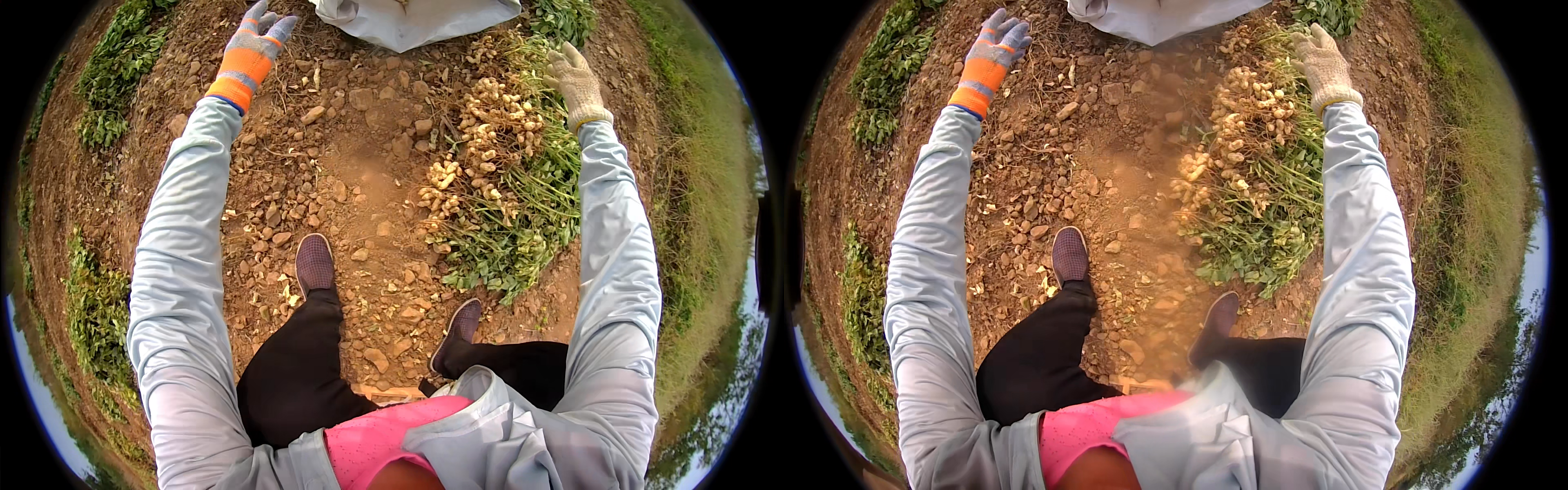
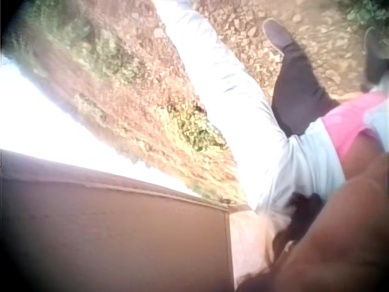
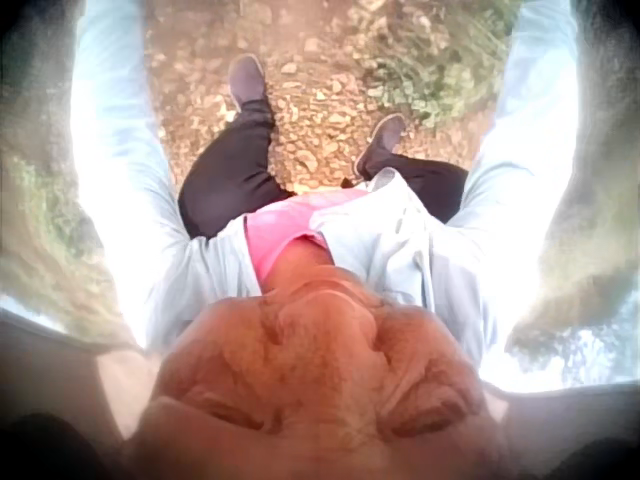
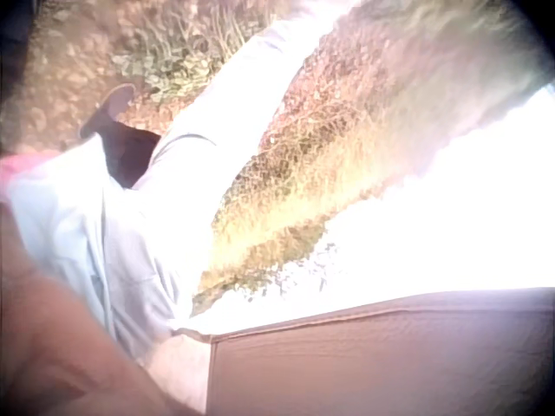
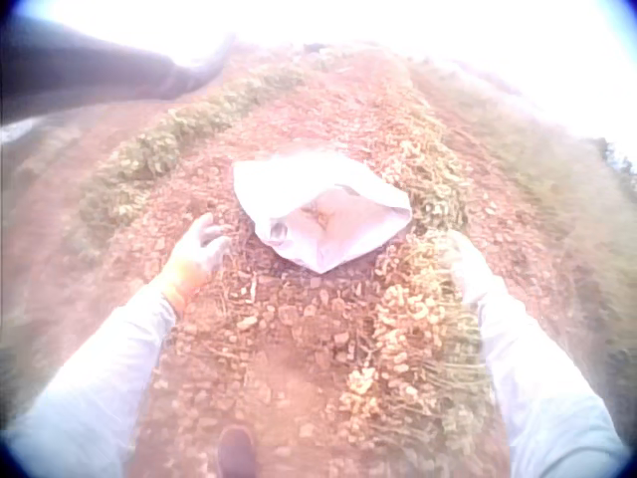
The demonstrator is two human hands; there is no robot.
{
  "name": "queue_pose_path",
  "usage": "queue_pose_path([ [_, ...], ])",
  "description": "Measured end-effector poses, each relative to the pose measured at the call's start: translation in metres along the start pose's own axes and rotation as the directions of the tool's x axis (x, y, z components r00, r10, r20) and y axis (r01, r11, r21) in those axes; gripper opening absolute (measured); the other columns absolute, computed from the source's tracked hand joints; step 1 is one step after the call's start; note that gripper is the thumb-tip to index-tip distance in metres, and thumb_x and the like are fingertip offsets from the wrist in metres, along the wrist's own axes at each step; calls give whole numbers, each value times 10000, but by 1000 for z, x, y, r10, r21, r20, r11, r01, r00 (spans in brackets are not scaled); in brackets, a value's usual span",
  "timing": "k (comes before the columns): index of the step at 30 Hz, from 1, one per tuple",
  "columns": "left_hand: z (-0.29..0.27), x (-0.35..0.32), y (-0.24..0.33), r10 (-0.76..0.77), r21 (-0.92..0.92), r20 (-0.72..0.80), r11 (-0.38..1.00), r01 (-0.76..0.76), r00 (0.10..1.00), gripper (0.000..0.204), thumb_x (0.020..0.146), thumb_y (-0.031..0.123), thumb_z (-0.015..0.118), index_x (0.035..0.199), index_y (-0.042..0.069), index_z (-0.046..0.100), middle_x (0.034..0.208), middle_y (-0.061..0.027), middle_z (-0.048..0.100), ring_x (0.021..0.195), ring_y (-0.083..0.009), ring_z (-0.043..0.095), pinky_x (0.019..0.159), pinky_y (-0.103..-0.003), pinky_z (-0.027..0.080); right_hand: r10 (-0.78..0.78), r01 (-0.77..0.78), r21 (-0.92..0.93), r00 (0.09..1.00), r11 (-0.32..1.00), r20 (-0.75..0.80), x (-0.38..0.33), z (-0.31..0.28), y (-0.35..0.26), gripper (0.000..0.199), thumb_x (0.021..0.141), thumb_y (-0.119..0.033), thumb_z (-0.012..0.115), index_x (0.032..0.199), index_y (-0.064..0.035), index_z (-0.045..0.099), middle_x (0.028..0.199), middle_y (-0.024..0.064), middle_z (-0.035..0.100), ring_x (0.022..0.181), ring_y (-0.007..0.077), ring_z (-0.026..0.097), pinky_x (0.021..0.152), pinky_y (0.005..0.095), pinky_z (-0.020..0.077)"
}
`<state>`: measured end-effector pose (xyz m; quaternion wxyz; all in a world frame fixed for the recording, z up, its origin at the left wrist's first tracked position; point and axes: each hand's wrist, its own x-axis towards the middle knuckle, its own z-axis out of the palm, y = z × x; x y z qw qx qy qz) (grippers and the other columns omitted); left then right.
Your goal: The person opens a large white sack and pours harvested peanuts onto the ground. They then sit on a small wooden stool and manually pull the peanut pods off the green stems, placing the pods into the sack.
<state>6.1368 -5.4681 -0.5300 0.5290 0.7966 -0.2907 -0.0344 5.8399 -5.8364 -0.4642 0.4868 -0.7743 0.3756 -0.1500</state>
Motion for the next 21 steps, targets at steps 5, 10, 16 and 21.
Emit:
queue_pose_path([
  [5, -20, -164, -8, -593, -229, 316, 710, 666, 741, 519, 937, 291, 519, 1363, 51, 345, 1109, -123, 615, 789, -189, 661, 668, -273, 535, 137, -137, 28, 990, 990, -14, -91, -53, 90, 312, 951, -285, 508, 1111, -29, 587, 957, 48, 628, 836, 130, 590, 757, 271, 498],
  [10, -12, -272, -35, -752, -205, 472, 413, 887, 460, 428, 940, 338, 503, 1272, 75, 435, 946, -142, 656, 612, -185, 642, 563, -275, 535, 102, 65, -794, 982, 604, 158, -153, -47, 114, 471, 860, -280, 626, 1268, -89, 488, 1276, 118, 521, 1170, 264, 502, 988, 351, 403],
  [16, 37, -283, -13, -679, -157, 629, 365, 918, 378, 459, 928, 410, 498, 1248, 84, 457, 956, -147, 654, 687, -211, 663, 578, -285, 532, 369, 13, -914, 912, 405, 177, -136, 9, 101, 693, 782, -274, 702, 1348, -69, 359, 1306, 191, 472, 1202, 325, 463, 1014, 381, 388],
  [21, 47, -278, -7, -644, -183, 644, 395, 900, 413, 422, 930, 392, 502, 1212, 78, 480, 921, -133, 655, 664, -194, 651, 580, -289, 535, 323, 173, -912, 897, 371, 302, -156, 21, 79, 333, 869, -312, 576, 1137, -123, 514, 1066, 136, 605, 972, 339, 587, 799, 417, 481],
])
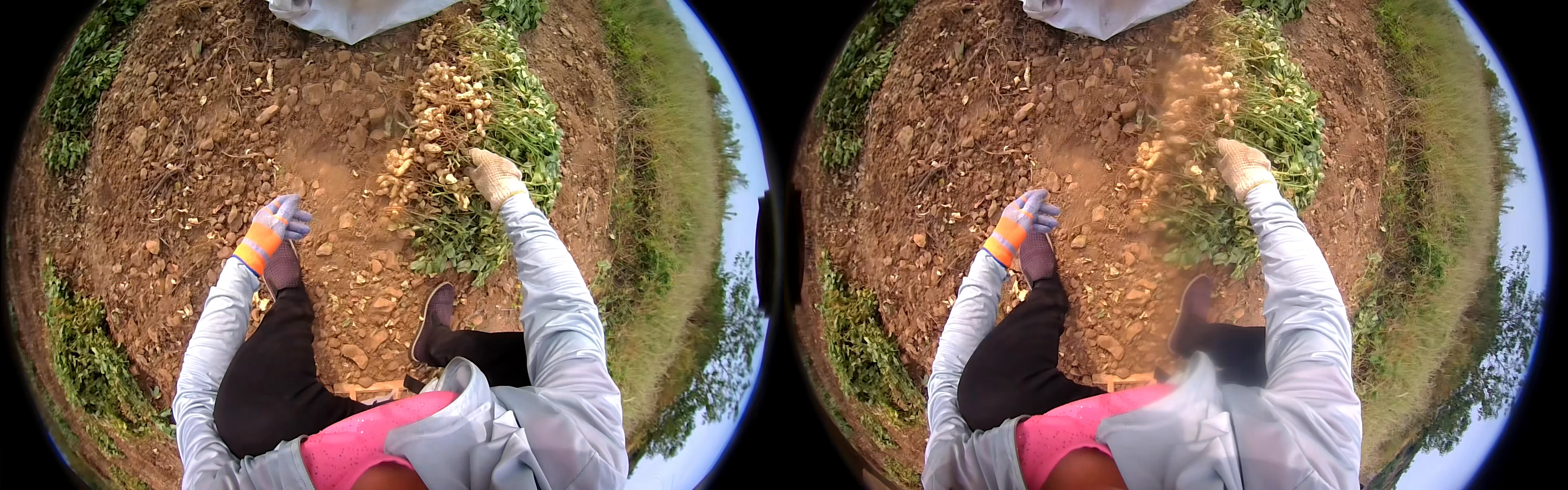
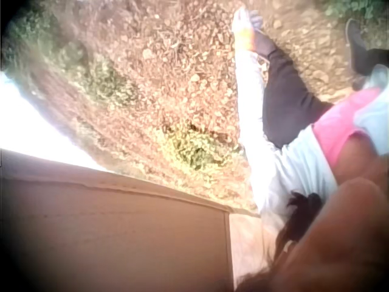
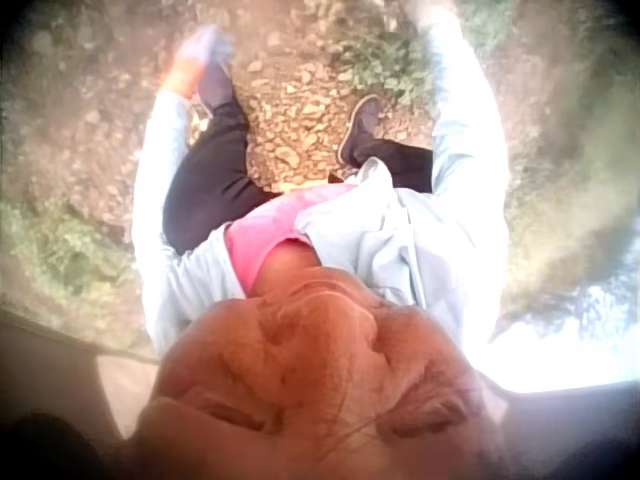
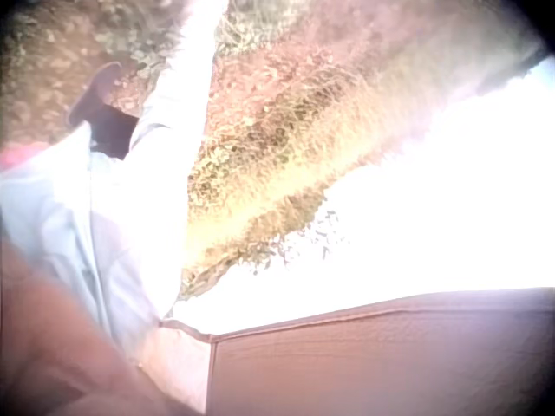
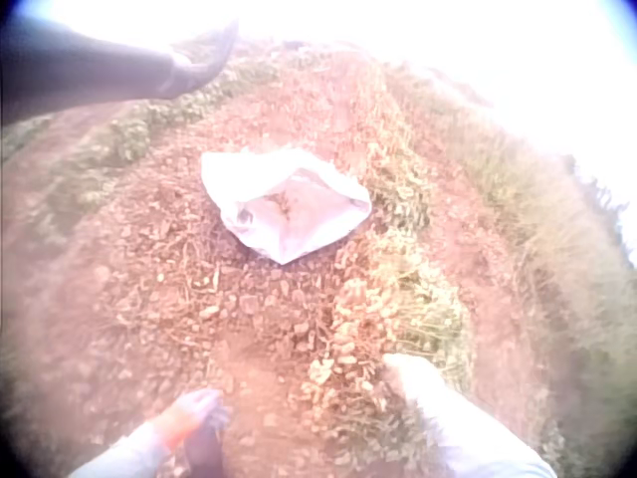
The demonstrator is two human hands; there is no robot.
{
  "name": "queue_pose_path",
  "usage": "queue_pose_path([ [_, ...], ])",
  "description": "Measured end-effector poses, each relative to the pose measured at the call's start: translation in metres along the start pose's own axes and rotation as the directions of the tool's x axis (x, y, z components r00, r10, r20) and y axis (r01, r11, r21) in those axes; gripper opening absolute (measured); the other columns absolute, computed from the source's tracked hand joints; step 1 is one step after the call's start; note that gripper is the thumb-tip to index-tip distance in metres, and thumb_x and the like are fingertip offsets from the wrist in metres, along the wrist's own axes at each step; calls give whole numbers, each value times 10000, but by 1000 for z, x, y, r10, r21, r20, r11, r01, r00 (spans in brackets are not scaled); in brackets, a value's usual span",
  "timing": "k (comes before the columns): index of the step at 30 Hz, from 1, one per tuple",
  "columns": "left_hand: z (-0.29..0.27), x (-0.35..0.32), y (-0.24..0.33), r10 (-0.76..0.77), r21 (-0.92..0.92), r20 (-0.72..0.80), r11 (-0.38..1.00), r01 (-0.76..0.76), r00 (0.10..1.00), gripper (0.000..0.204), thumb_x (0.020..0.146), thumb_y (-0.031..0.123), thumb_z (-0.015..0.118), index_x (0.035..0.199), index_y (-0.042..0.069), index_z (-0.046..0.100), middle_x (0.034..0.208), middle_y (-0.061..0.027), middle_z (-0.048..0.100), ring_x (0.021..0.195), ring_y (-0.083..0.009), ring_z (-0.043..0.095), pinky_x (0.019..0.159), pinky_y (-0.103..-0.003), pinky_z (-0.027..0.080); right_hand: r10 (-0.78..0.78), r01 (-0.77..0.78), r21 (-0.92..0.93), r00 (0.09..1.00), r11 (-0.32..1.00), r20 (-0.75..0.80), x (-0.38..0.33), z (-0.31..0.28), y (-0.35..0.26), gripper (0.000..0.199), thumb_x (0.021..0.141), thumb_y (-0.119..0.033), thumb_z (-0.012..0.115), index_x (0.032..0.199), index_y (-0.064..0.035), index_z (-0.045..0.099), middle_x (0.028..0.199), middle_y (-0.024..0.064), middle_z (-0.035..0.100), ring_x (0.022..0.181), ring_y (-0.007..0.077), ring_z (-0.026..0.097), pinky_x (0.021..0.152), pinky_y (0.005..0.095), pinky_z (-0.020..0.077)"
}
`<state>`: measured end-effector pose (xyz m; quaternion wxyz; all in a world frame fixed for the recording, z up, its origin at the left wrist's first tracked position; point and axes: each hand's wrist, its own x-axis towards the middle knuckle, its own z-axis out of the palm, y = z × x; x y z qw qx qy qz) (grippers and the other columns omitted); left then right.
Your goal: The person opens a large white sack and pours harvested peanuts onto the ground. They then sit on a small wooden stool and manually pull the peanut pods off the green stems, placing the pods into the sack.
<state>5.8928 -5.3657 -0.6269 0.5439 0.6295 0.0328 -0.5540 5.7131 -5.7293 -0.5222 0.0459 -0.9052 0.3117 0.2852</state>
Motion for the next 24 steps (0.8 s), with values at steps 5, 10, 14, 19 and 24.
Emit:
queue_pose_path([
  [5, -3, -4, -12, -72, -30, -17, 997, 71, 997, 379, 937, 371, 497, 1186, 86, 507, 893, -121, 657, 677, -186, 650, 595, -293, 541, -162, 157, 112, 986, 981, 30, -52, -18, -27, 396, 852, -356, 606, 1136, -97, 513, 1061, 137, 615, 961, 349, 591, 811, 425, 475],
  [10, 0, -12, -17, -90, 9, 49, 996, 90, 995, 432, 928, 369, 516, 1209, 49, 453, 915, -133, 646, 656, -174, 639, 576, -271, 525, 11, 3, 279, 999, 960, -49, -19, -60, 15, 583, 813, -375, 645, 1295, -101, 465, 1256, 140, 522, 1129, 295, 526, 948, 377, 429],
  [14, -1, -13, -14, -79, 20, 42, 997, 78, 996, 425, 930, 373, 509, 1201, 48, 468, 928, -131, 647, 678, -176, 643, 592, -275, 527, -61, 37, -81, 951, 996, -305, 37, -46, 23, 693, 780, -313, 703, 1349, -89, 378, 1308, 149, 480, 1206, 287, 467, 1015, 367, 393],
  [19, 7, -17, -10, -64, 61, 43, 996, 61, 997, 410, 931, 384, 502, 1180, 58, 494, 938, -124, 649, 713, -179, 650, 624, -283, 533, 116, -106, -213, 993, 971, 35, 60, -54, -16, 604, 782, -305, 695, 1283, -85, 438, 1237, 143, 536, 1128, 329, 525, 944, 411, 448],
  [24, 5, -19, -10, -42, 56, 78, 998, 37, 996, 456, 929, 388, 509, 1204, 29, 458, 921, -106, 642, 715, -161, 648, 609, -254, 528, -4, 7, 72, 999, 997, -42, 17, -103, -16, 493, 817, -345, 674, 1205, -75, 533, 1131, 131, 599, 1055, 262, 569, 878, 379, 458],
])
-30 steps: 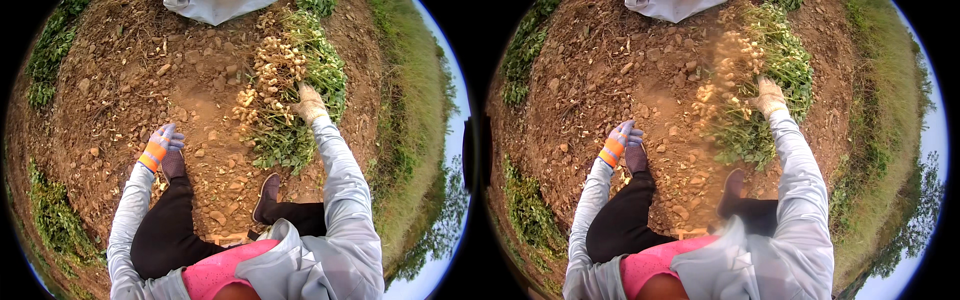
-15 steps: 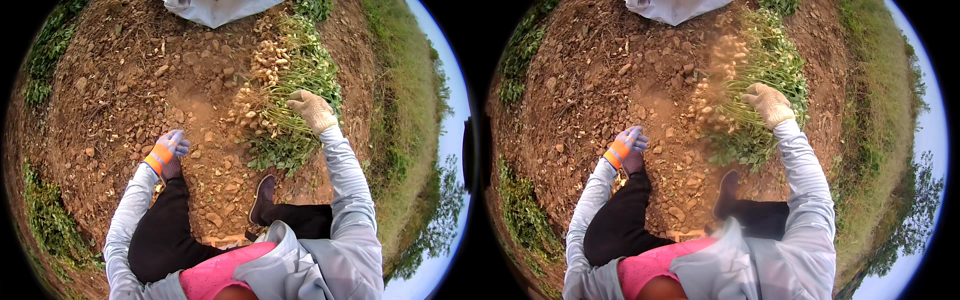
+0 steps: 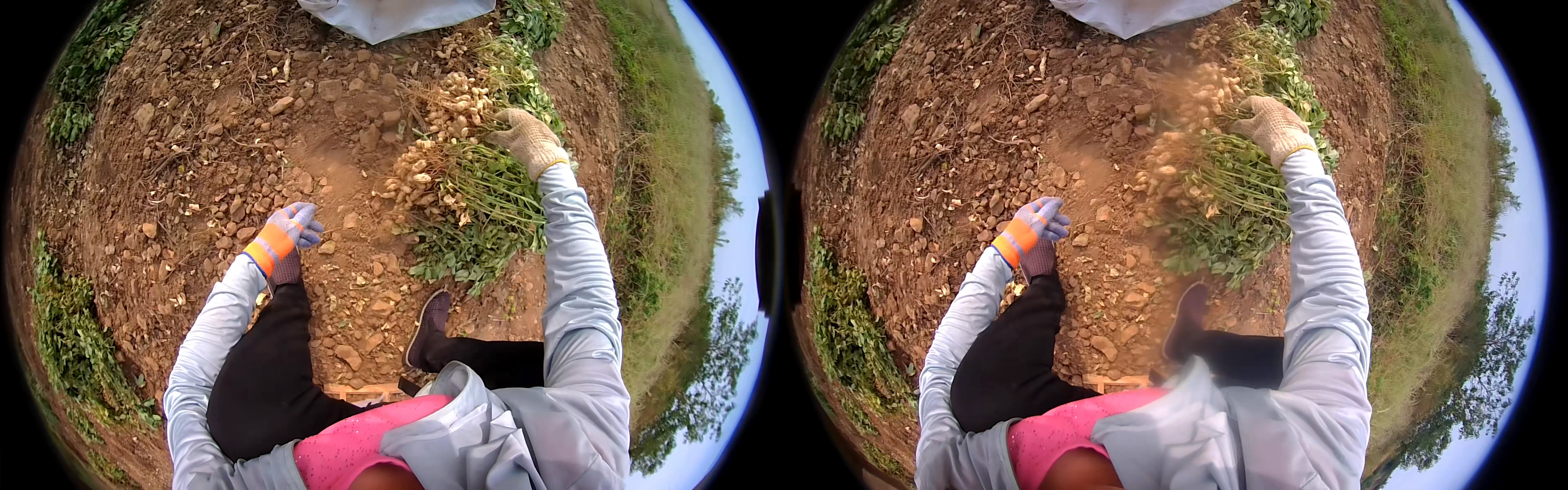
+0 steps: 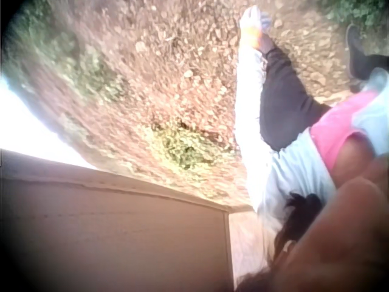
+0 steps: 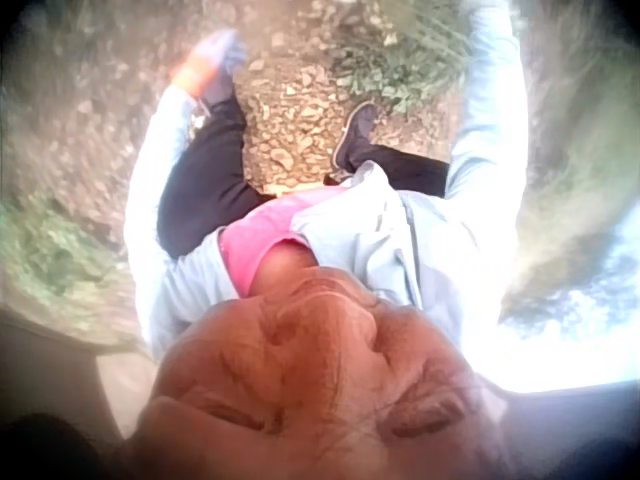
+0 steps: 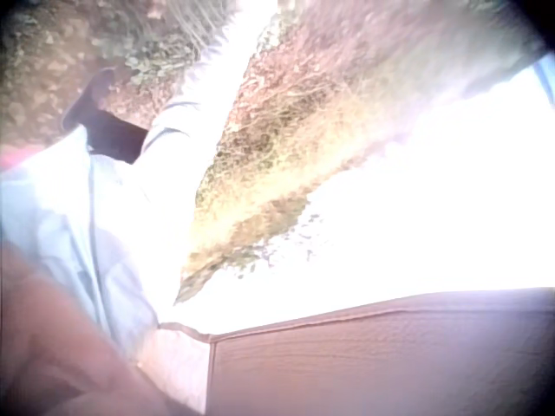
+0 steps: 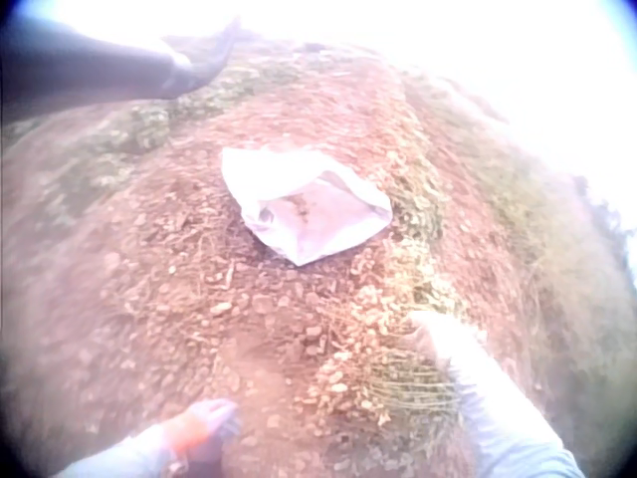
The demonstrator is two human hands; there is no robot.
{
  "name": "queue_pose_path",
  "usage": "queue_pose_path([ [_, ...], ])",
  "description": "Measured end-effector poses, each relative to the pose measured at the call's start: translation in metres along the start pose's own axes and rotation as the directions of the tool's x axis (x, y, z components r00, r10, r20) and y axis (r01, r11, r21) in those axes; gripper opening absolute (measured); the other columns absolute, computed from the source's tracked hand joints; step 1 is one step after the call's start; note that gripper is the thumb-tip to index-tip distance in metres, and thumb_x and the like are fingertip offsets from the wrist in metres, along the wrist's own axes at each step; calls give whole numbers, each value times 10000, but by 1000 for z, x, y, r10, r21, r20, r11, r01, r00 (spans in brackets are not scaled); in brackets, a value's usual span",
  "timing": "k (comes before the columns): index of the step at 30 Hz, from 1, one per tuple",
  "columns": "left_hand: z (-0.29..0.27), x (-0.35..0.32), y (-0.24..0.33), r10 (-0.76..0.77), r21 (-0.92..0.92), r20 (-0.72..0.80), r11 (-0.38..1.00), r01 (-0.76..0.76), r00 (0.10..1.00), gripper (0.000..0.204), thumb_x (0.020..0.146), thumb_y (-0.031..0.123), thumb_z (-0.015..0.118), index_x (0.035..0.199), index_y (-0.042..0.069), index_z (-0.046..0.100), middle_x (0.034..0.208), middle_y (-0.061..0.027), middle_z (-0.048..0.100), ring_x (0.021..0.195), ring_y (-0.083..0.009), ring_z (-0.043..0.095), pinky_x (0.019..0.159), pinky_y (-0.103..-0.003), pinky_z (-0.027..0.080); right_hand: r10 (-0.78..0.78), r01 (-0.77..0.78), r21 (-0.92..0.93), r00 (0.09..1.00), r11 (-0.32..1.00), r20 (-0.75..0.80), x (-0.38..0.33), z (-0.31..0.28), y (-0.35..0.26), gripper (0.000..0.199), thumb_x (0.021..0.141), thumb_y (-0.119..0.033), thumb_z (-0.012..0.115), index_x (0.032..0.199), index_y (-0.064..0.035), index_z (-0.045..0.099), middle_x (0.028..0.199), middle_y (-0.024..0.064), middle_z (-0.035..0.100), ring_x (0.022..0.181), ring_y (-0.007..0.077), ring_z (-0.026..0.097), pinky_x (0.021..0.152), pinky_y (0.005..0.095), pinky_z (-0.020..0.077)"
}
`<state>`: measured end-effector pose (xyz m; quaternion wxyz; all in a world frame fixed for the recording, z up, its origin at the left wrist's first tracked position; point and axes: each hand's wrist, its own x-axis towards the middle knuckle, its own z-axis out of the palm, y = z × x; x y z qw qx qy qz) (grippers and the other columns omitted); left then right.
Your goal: The person opens a large white sack and pours harvested peanuts onto the ground. They then sit on a small wooden stool and manually pull the peanut pods off the green stems, placing the pods into the sack.
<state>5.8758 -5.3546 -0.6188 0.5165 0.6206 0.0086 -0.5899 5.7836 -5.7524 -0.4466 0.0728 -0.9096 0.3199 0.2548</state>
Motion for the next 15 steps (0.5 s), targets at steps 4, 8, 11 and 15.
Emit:
queue_pose_path([
  [4, 10, 8, 11, 13, 47, 53, 999, -16, 999, 450, 936, 381, 496, 1224, 37, 459, 923, -94, 645, 708, -150, 651, 603, -253, 526, -129, 156, 636, 988, 756, -88, -5, -11, 23, 415, 869, -326, 634, 1163, -42, 557, 1014, 33, 612, 939, 118, 536, 818, 300, 444],
  [8, 36, 1, 38, 50, 113, 193, 991, -73, 980, 434, 928, 368, 512, 1209, 37, 498, 981, -94, 651, 737, -130, 628, 652, -263, 521, -331, 311, 588, 940, 747, -77, -19, -22, -38, 390, 862, -314, 636, 1118, -27, 574, 942, 52, 632, 832, 126, 554, 773, 288, 457],
  [11, 57, -6, 52, 116, 79, 313, 986, -147, 943, 487, 925, 373, 517, 1264, 27, 472, 1057, -101, 637, 853, -151, 627, 732, -279, 521, -136, 134, -107, 991, 985, -3, -18, -22, -92, 438, 886, -417, 548, 1081, -24, 556, 1011, 174, 631, 941, 294, 614, 800, 389, 479],
  [15, 68, -15, 56, 284, -91, 302, 959, -269, 910, 550, 916, 390, 530, 1314, 24, 428, 1172, -105, 585, 1029, -183, 585, 838, -305, 488, -229, 229, 43, 973, 972, -16, -52, -1, -156, 485, 864, -476, 540, 1059, -32, 540, 921, 226, 639, 904, 361, 621, 765, 454, 484],
])
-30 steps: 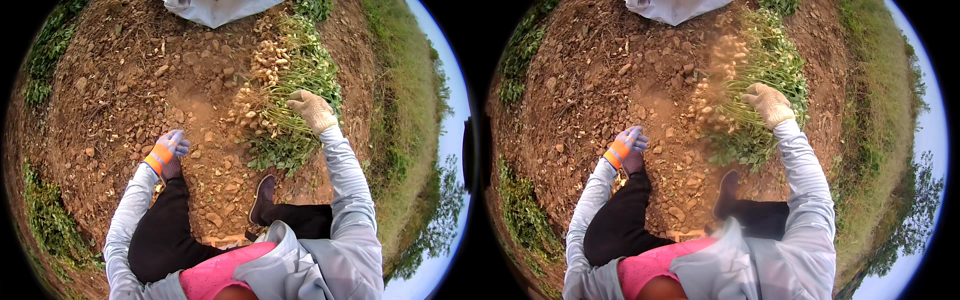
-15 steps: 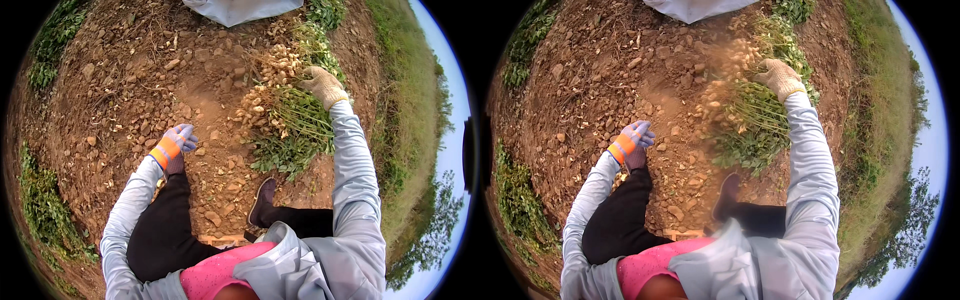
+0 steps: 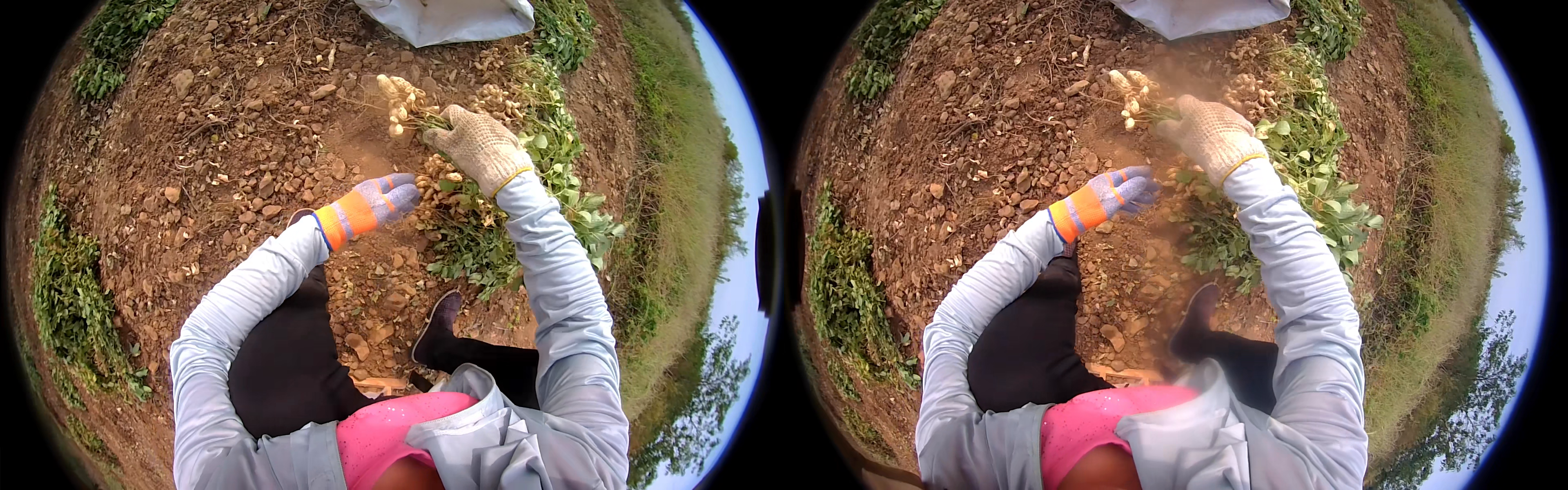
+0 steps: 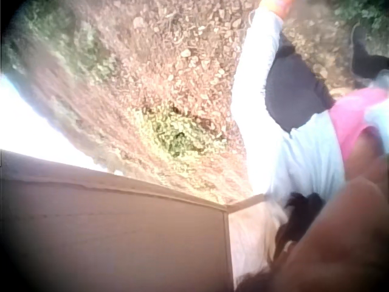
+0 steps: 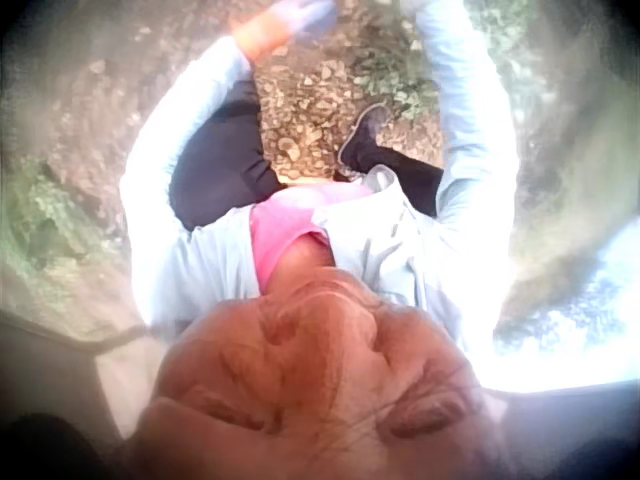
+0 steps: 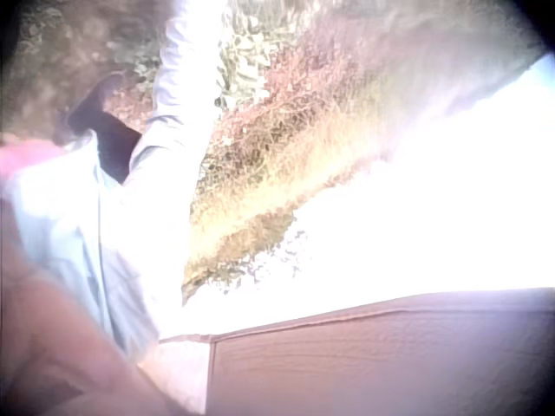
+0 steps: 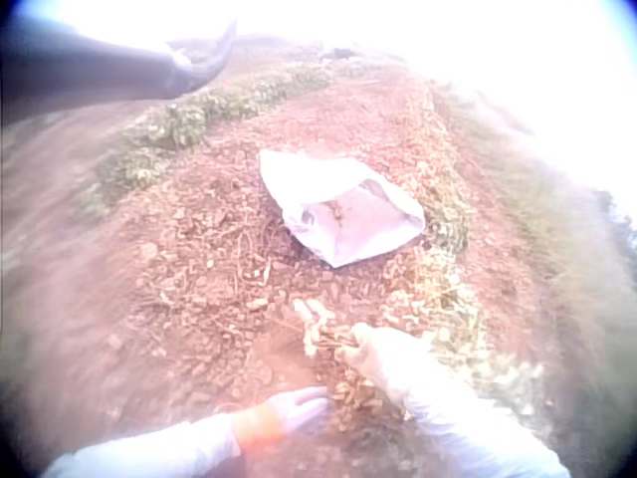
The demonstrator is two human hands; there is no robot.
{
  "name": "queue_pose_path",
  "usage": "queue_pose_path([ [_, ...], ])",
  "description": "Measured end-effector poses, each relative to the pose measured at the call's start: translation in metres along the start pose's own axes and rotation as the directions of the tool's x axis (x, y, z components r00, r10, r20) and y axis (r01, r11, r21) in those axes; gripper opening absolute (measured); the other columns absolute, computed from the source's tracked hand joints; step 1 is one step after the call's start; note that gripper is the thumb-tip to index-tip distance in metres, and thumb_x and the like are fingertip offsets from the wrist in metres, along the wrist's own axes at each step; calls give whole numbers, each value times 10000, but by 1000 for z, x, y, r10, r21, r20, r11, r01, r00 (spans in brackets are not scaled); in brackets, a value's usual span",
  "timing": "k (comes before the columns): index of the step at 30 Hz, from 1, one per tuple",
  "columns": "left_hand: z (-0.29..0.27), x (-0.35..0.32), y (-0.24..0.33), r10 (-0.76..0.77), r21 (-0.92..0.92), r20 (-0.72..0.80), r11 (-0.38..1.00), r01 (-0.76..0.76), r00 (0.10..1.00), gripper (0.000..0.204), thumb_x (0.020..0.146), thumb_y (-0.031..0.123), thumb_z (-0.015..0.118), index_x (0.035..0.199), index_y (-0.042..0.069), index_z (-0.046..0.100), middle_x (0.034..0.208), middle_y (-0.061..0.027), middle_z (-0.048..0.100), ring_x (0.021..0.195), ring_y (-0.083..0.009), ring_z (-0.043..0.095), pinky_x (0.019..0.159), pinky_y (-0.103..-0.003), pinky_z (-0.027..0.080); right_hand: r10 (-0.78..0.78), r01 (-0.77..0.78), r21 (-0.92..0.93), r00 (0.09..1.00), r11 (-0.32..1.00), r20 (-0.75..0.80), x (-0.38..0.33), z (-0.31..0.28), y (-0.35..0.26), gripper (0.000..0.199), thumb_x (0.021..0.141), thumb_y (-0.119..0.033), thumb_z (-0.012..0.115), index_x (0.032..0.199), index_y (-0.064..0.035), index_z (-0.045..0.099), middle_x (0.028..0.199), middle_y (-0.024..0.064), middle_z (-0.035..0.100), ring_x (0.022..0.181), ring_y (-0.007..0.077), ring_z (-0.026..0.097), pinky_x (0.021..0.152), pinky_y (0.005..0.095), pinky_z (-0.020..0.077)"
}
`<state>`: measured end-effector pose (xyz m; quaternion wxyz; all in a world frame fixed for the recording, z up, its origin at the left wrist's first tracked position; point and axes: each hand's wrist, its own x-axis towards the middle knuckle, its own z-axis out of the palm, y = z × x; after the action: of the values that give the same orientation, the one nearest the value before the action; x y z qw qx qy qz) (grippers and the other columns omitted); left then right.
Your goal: The person opens a large white sack and pours harvested peanuts onto the ground. They then sit on a small wooden stool and manually pull the peanut pods off the green stems, placing the pods into the sack.
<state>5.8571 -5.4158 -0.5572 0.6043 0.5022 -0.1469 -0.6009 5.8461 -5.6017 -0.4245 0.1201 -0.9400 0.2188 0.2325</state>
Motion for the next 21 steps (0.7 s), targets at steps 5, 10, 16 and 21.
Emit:
queue_pose_path([
  [5, -28, 6, -4, -58, -381, -137, 925, 2, 989, 478, 877, 346, 610, 1195, 8, 499, 1126, -106, 581, 982, -184, 585, 805, -302, 494, 35, -34, 53, 999, 998, -25, -25, 73, -38, 407, 849, -383, 578, 1103, -77, 492, 847, 207, 646, 816, 371, 636, 692, 466, 490],
  [10, -33, -8, -11, -48, -391, -340, 915, -95, 939, 295, 892, 187, 593, 1127, 11, 563, 977, -80, 643, 847, -188, 632, 740, -314, 521, 10, 53, 376, 986, 925, -163, -54, 142, -61, 420, 851, -352, 597, 1131, -64, 475, 936, 217, 632, 834, 404, 618, 694, 465, 492],
  [16, -43, -19, -12, -11, -494, -363, 850, -182, 932, 289, 895, 171, 585, 1124, -5, 567, 921, -91, 656, 797, -207, 648, 724, -336, 540, -54, 50, 596, 998, 801, -11, -62, 123, -53, 494, 867, -388, 589, 1193, -29, 492, 1020, 153, 634, 923, 285, 620, 782, 357, 476],
  [21, -35, -16, -14, 119, -460, -184, 867, -192, 976, 341, 915, 203, 560, 1184, 3, 499, 939, -109, 633, 763, -184, 634, 729, -338, 541, 15, -35, 994, 999, 106, 33, -17, 98, -19, 657, 898, -550, 463, 1300, -32, 417, 1215, 154, 511, 1027, 222, 554, 856, 350, 482],
])
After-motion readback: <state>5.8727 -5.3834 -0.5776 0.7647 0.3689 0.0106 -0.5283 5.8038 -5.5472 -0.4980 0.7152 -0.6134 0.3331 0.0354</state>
